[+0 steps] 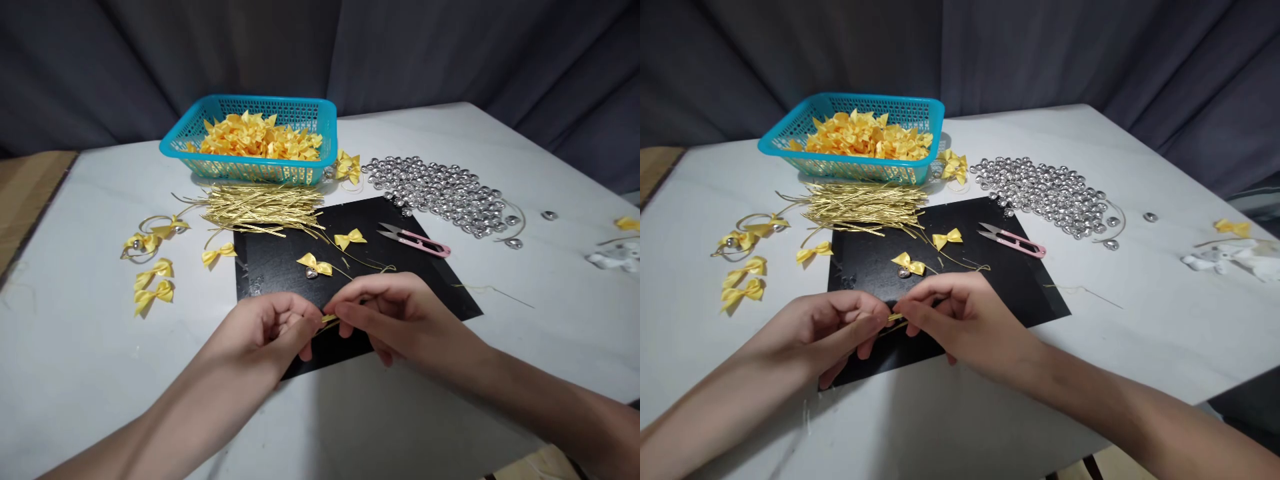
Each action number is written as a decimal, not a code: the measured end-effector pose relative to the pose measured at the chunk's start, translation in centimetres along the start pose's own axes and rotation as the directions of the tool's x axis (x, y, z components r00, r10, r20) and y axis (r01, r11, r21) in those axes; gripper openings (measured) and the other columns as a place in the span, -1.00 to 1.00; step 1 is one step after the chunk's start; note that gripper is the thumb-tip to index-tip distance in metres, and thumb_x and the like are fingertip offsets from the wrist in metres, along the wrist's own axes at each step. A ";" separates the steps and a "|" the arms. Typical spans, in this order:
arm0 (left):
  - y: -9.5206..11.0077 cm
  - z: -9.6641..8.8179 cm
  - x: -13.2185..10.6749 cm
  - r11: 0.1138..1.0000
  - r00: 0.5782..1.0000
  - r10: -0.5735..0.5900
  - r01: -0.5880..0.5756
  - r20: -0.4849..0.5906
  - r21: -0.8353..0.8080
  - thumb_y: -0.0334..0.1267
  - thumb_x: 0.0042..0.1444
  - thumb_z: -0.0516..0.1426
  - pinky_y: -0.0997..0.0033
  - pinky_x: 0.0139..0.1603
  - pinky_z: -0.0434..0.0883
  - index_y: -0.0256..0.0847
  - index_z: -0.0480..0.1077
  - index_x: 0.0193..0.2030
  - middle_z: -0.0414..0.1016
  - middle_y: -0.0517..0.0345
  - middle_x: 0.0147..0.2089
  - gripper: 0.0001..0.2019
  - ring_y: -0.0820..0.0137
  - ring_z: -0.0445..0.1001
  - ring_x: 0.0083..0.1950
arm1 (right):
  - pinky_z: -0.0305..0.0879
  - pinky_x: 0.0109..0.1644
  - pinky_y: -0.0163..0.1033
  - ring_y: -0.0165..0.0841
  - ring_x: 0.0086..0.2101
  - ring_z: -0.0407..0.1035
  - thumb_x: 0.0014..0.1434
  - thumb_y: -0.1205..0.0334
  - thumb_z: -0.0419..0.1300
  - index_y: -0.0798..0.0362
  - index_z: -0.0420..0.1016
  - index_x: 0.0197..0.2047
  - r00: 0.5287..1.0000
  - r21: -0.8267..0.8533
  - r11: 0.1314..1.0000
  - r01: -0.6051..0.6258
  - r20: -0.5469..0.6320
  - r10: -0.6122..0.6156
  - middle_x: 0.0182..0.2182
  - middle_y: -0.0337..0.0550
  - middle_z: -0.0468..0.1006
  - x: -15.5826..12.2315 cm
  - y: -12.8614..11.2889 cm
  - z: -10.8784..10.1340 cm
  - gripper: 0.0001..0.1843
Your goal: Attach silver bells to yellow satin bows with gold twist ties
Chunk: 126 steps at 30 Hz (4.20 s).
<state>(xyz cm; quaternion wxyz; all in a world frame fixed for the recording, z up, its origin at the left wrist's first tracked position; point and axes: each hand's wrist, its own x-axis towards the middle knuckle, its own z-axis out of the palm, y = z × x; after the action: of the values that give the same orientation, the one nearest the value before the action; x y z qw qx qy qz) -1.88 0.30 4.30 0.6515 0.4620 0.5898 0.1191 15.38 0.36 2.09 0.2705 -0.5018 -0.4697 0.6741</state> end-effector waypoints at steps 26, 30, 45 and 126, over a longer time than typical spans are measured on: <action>-1.6 0.5 0.2 0.980 0.987 0.159 -0.159 0.010 0.117 -0.19 0.10 0.06 0.59 -0.65 -0.04 -0.19 0.23 -0.55 0.02 0.37 -0.61 -0.76 0.56 -0.03 -0.58 | 0.04 -0.65 -0.49 -0.63 -0.67 0.13 0.01 0.44 0.09 0.12 0.34 -0.51 1.000 -0.048 0.999 -0.019 0.006 0.019 -0.64 -0.35 0.36 -0.1 0.1 0.7 -0.89; -1.2 0.4 0.3 0.986 0.991 0.125 -0.130 0.052 0.106 -0.13 0.10 0.06 0.59 -0.67 -0.05 -0.20 0.28 -0.52 0.13 0.35 -0.60 -0.75 0.58 0.00 -0.61 | 0.07 -0.66 -0.51 -0.62 -0.67 0.14 0.03 0.40 0.11 0.12 0.35 -0.49 0.999 -0.038 0.999 -0.037 0.005 0.037 -0.63 -0.34 0.36 -0.1 0.1 0.7 -0.91; -1.0 0.0 0.2 0.985 0.995 0.098 -0.098 0.008 0.139 -0.14 0.07 0.05 0.62 -0.67 0.01 -0.21 0.31 -0.51 0.12 0.34 -0.61 -0.77 0.59 0.04 -0.61 | -0.07 -0.66 -0.46 -0.60 -0.65 0.04 0.12 0.30 0.17 0.13 0.53 -0.29 0.953 -0.389 0.872 0.298 0.072 -0.294 -0.63 -0.33 0.26 -0.3 0.0 -0.7 -0.86; 0.0 -0.3 5.7 0.907 0.902 0.421 -0.415 -0.093 0.078 -0.22 0.04 0.15 0.54 -0.37 0.29 -0.24 0.32 -0.39 0.40 0.25 -0.46 -0.86 0.49 0.38 -0.40 | -0.20 -0.63 -0.43 -0.60 -0.66 -0.11 0.12 0.31 0.13 0.13 0.33 -0.45 0.997 -0.244 0.968 0.055 -0.032 -0.065 -0.70 -0.45 0.07 0.7 -0.8 -2.3 -0.87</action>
<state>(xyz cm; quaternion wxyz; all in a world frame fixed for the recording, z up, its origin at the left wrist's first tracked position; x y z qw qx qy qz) -0.57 4.47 0.62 0.5648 0.5886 0.5145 0.2643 17.14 2.10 2.37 0.2366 -0.5297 -0.5582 0.5931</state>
